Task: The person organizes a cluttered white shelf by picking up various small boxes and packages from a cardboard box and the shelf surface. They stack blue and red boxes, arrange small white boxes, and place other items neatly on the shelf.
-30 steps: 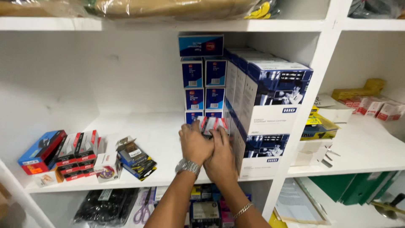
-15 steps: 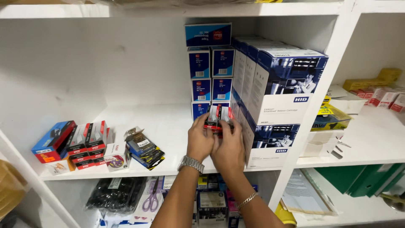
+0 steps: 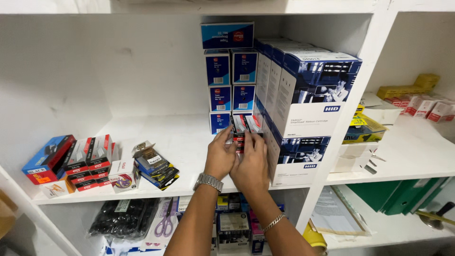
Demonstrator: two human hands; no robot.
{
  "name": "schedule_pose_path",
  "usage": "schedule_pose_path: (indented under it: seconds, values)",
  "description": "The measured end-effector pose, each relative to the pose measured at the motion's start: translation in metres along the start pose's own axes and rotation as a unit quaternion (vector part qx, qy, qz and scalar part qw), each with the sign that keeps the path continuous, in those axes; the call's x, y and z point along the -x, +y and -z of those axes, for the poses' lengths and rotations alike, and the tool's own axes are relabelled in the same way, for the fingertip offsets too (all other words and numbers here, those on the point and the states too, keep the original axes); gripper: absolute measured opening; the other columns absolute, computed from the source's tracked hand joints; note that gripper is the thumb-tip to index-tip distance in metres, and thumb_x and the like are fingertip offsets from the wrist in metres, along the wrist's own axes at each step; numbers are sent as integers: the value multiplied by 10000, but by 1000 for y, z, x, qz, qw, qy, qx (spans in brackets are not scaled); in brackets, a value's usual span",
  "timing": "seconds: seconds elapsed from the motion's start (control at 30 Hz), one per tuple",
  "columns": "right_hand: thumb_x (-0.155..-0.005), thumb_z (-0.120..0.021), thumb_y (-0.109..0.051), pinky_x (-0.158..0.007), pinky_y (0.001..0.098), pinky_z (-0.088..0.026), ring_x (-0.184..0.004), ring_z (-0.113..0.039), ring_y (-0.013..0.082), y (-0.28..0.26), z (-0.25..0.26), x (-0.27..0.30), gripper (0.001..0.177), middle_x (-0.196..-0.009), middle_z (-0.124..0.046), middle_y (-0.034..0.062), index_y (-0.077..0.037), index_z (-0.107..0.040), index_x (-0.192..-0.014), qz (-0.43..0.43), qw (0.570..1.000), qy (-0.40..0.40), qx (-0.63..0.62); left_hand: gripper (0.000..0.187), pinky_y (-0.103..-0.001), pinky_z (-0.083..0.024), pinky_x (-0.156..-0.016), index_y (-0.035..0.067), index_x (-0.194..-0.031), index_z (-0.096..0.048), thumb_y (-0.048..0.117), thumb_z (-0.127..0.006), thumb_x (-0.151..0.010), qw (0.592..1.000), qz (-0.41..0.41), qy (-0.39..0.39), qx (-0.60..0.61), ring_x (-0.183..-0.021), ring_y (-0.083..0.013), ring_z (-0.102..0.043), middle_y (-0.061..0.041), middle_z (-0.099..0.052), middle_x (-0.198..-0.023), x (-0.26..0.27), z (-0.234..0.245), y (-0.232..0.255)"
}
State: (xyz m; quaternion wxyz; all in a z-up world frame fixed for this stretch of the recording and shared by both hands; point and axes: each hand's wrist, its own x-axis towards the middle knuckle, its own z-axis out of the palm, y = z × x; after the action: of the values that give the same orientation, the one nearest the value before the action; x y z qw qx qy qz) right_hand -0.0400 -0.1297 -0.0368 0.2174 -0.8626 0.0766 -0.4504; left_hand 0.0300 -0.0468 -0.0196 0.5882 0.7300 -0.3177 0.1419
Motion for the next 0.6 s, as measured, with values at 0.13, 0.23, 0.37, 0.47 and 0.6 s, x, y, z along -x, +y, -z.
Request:
schedule_pose_path:
  seconds: [0.13, 0.23, 0.37, 0.47, 0.6]
  values:
    - [-820, -705, -64, -1013, 450, -530, -1267, -553, 387, 8, -7, 1, 642, -1362, -532, 164, -39, -558, -1445, 17, 1000, -12, -9, 553, -447, -585, -1038, 130, -1511, -530, -16, -581, -980, 999, 38, -15, -15, -1281, -415, -607, -216, -546, -1499, 3, 3, 7]
    - [-819, -687, -49, -1067, 479, -505, -1337, -533, 422, 4, -4, 2, 666, -1451, -507, 219, 11, -525, -1463, -1, 999, -35, -22, 537, -446, -591, -1021, 164, -1502, -542, 13, -580, -988, 998, 51, -16, -14, -1257, -412, -625, -207, -557, -1498, 1, 2, 4]
    - [-810, -702, -67, -1108, 519, -459, -1357, -506, 484, 7, -5, 1, 711, -1481, -487, 298, 63, -487, -1475, 10, 999, -46, -20, 549, -448, -603, -998, 185, -1496, -549, 16, -596, -976, 999, 50, -13, -16, -1239, -409, -639, -207, -569, -1489, -1, 1, 1]
    - [-801, -712, -84, -1112, 511, -457, -1407, -456, 455, -1, 6, 0, 723, -1541, -426, 243, 6, -495, -1485, 0, 999, -42, -12, 534, -436, -615, -978, 224, -1486, -565, 39, -597, -986, 998, 54, -10, -21, -1223, -401, -647, -193, -578, -1481, 0, 2, 5]
    - [-860, -609, -34, -1122, 567, -418, -1468, -373, 444, -12, 18, -6, 744, -1616, -358, 217, -85, -400, -1572, 11, 994, -106, -8, 534, -435, -605, -1014, 227, -1547, -482, 89, -534, -1034, 994, 95, -29, -38, -1239, -368, -656, -161, -533, -1538, -1, 5, 15]
